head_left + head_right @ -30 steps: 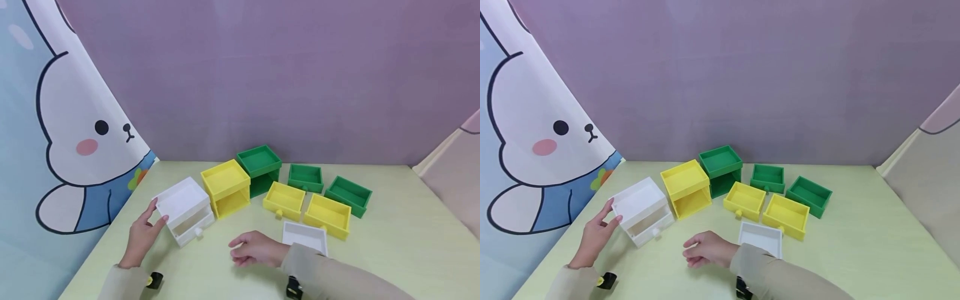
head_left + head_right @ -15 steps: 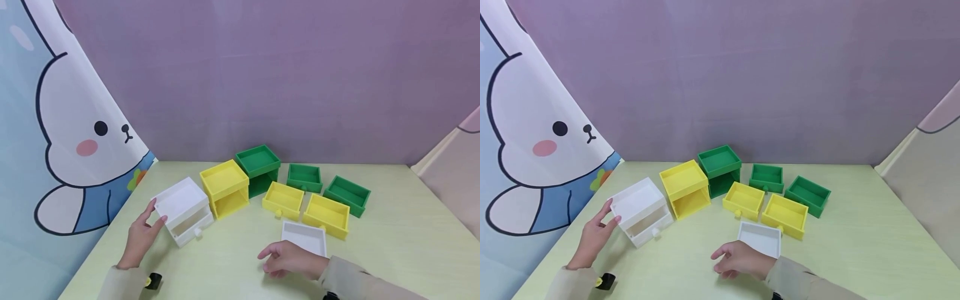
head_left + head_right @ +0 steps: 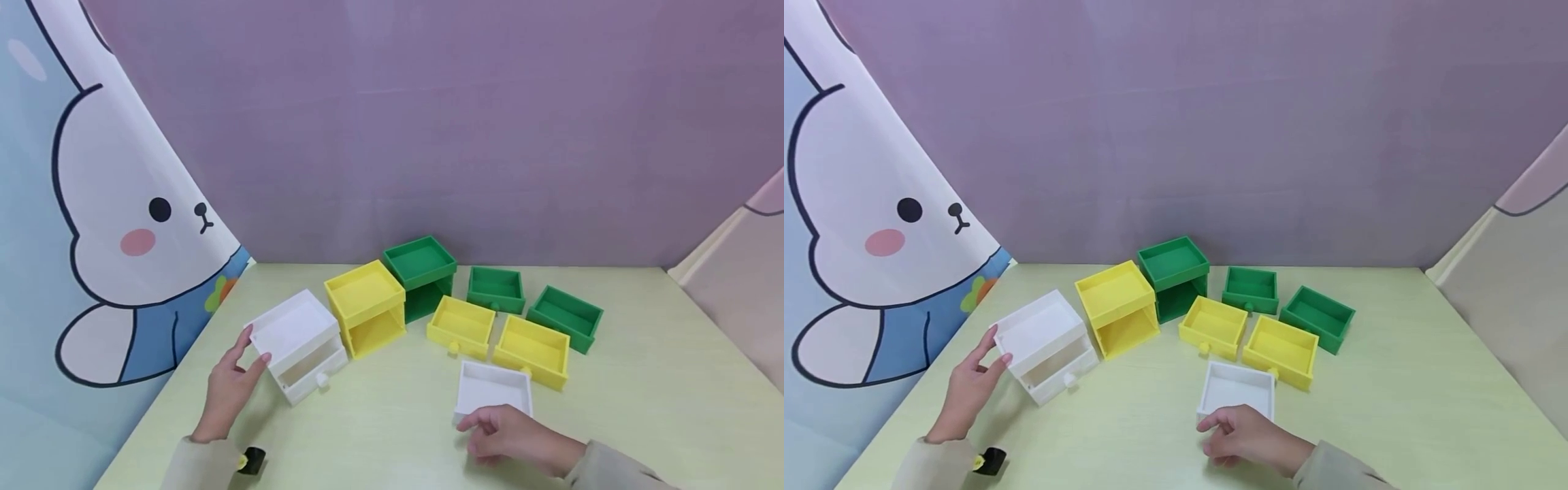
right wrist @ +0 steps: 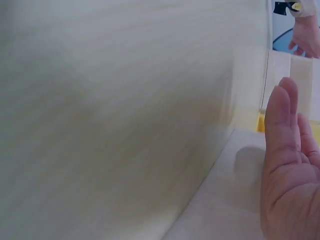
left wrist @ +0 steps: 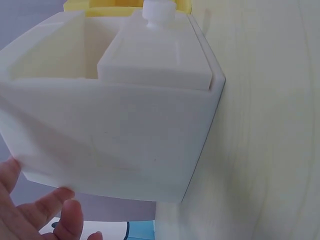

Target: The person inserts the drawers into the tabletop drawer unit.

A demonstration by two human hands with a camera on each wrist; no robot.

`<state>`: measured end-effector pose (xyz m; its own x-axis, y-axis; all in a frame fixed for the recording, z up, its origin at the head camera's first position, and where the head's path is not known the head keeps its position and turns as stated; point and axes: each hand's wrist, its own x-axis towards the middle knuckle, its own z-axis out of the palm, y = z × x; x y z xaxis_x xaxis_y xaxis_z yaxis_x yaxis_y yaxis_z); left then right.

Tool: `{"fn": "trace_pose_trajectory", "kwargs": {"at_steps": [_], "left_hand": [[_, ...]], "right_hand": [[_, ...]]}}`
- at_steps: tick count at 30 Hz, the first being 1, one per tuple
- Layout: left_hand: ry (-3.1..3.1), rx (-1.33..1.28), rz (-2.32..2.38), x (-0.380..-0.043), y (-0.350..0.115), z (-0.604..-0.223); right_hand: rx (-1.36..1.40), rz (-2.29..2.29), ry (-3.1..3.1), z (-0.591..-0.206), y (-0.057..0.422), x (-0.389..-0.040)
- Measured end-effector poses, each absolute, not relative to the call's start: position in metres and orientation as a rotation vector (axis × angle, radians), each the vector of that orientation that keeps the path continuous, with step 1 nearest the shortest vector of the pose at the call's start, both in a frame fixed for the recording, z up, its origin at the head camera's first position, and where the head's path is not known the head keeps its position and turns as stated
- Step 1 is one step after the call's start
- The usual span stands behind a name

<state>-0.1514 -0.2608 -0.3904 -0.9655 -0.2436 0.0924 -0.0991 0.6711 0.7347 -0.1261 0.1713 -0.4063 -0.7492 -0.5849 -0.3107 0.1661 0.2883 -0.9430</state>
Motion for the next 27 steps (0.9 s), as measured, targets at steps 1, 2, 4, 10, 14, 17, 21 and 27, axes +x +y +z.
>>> {"fn": "trace_pose_trajectory", "kwargs": {"at_steps": [1,2,4,10,14,17,21,27], "left_hand": [[-2.704,0.29,-1.172,-0.151,-0.261,-0.39],[-2.704,0.299,-1.173,-0.151,-0.26,-0.39],[-2.693,0.303,-1.181,-0.151,-0.26,-0.39],[-2.672,0.304,-1.18,-0.151,-0.259,-0.391],[-2.668,0.308,-1.183,-0.151,-0.258,-0.391],[-2.669,0.31,-1.189,-0.151,-0.259,-0.391],[-2.672,0.306,-1.193,-0.151,-0.259,-0.391],[-2.658,0.295,-1.192,-0.151,-0.259,-0.392]], "right_hand": [[-0.375,-1.521,1.925,-0.408,0.175,-0.125],[-0.363,-1.523,1.922,-0.409,0.179,-0.124],[-0.345,-1.528,1.908,-0.412,0.185,-0.121],[-0.288,-1.501,1.916,-0.417,0.202,-0.115],[-0.314,-1.503,1.942,-0.417,0.21,-0.114],[-0.331,-1.487,1.949,-0.416,0.213,-0.115],[-0.313,-1.416,1.967,-0.415,0.214,-0.116],[-0.306,-1.32,2.063,-0.413,0.212,-0.117]]}}
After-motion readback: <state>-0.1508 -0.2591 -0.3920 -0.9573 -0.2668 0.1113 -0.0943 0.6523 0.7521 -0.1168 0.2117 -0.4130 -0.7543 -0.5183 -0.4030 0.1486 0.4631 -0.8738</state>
